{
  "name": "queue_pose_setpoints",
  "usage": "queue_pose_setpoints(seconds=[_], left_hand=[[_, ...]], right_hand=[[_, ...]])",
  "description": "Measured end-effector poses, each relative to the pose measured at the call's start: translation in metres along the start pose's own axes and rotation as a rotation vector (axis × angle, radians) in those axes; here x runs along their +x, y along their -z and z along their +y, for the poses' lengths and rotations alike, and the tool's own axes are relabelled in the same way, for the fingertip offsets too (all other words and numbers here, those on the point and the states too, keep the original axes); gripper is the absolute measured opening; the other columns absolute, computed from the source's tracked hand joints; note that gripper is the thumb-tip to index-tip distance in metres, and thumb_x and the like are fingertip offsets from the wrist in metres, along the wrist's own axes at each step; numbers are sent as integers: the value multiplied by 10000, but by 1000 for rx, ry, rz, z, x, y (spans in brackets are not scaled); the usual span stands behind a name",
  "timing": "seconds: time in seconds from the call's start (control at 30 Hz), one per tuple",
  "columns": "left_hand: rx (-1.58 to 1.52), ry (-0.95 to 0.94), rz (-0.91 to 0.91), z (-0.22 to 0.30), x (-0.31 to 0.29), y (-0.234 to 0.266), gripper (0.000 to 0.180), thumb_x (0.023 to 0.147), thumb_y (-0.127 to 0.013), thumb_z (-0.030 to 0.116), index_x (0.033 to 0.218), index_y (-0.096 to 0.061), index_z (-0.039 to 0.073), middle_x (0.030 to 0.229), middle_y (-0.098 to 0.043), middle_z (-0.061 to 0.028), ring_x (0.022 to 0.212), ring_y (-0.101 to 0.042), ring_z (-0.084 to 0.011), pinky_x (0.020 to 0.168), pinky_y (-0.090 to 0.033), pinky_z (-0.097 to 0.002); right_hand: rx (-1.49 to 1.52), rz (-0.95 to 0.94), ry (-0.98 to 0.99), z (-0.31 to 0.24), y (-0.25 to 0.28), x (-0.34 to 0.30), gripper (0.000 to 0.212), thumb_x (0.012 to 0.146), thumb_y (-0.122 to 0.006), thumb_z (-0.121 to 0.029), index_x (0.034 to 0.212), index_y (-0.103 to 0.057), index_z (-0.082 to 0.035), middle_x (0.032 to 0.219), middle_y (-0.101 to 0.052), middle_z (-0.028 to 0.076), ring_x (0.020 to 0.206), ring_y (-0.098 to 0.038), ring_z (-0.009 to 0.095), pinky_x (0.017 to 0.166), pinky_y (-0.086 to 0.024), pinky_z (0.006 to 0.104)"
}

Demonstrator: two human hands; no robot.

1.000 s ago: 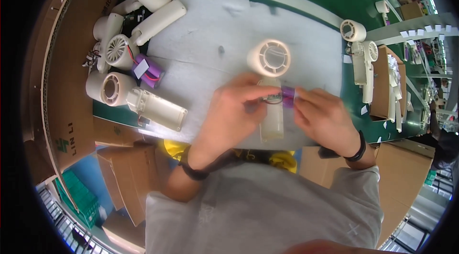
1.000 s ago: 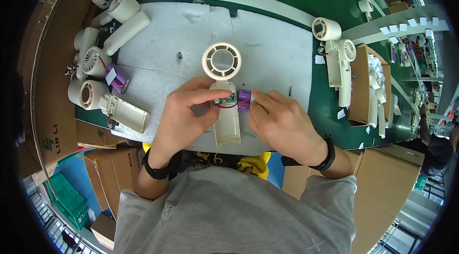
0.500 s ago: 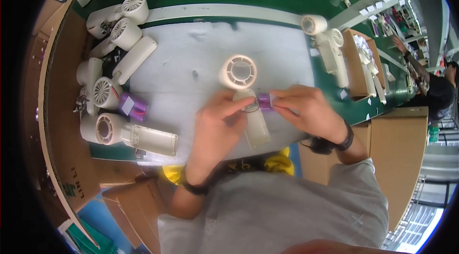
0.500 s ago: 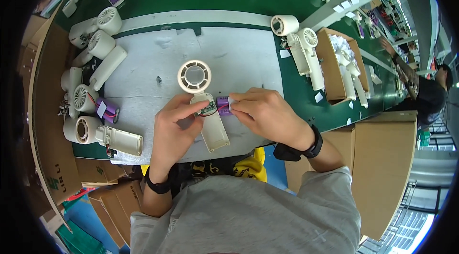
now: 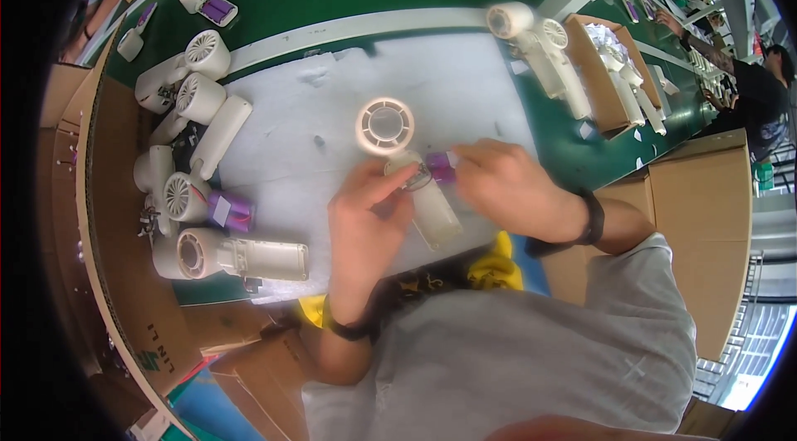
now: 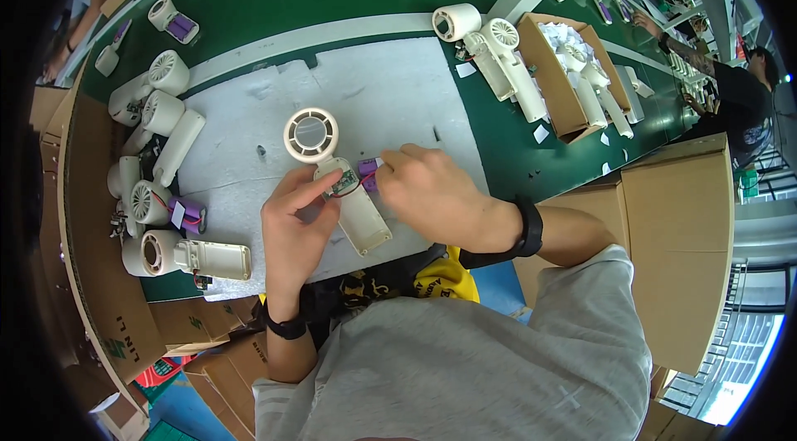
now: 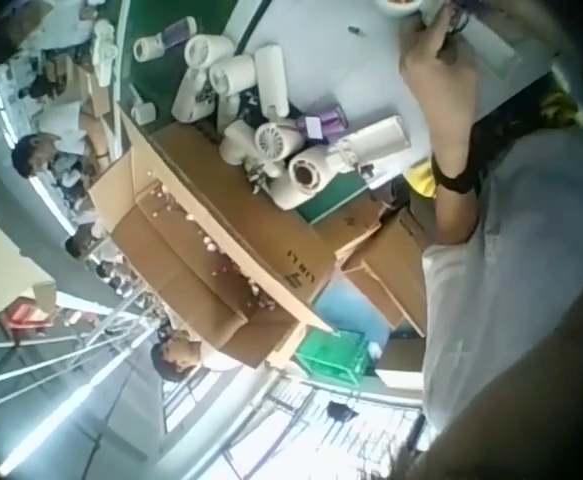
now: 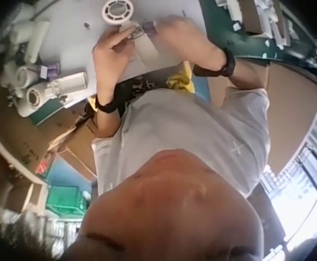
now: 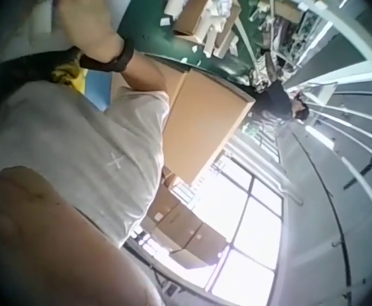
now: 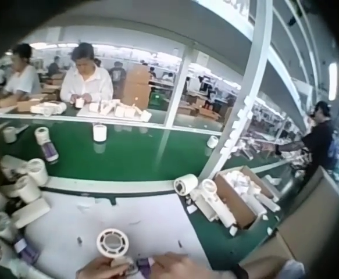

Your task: The person picks up a battery pack from a box and places it on the table. They then connect the battery pack's wires to a circuit board and fit both components into a fan housing.

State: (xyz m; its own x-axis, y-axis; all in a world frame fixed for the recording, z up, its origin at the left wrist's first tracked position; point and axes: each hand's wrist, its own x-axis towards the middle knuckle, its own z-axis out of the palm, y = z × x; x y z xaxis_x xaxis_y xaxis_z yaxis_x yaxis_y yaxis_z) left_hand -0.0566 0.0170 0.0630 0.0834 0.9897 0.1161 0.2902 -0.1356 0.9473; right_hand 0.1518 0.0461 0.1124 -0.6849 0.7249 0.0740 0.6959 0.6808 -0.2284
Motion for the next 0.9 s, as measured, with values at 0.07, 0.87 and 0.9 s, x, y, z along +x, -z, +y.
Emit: queue_pose_setpoints(seconds=[0.07, 0.87, 0.9], left_hand=[[10, -4, -1, 0, 0, 1, 370, 786, -672, -71, 1126, -737, 60, 1105, -683, -121, 884, -669, -165, 758, -517, -260], [-9, -28, 28, -3, 2, -2, 386, 760, -669, -70, 1107, -746, 82, 1061, -686, -119, 812, -669, -189, 738, -532, -285], [-25, -26, 15, -2, 3, -2, 391, 772, -671, -68, 1127, -743, 79, 1102, -690, -120, 832, -661, -163, 753, -525, -268]], right_hand=[[83, 66, -42, 5, -2, 0, 157, 719, -696, 0, 840, -609, 49, 898, -660, 159, 798, -642, 337, 694, -534, 411], [400, 80, -276, 41, 43, -11, 302, 780, -733, 25, 1075, -691, -25, 982, -724, 89, 882, -673, 194, 751, -527, 319], [402, 83, -280, 39, 38, -8, 302, 780, -733, 25, 1075, -691, -25, 982, -724, 89, 882, -673, 194, 751, -527, 319]])
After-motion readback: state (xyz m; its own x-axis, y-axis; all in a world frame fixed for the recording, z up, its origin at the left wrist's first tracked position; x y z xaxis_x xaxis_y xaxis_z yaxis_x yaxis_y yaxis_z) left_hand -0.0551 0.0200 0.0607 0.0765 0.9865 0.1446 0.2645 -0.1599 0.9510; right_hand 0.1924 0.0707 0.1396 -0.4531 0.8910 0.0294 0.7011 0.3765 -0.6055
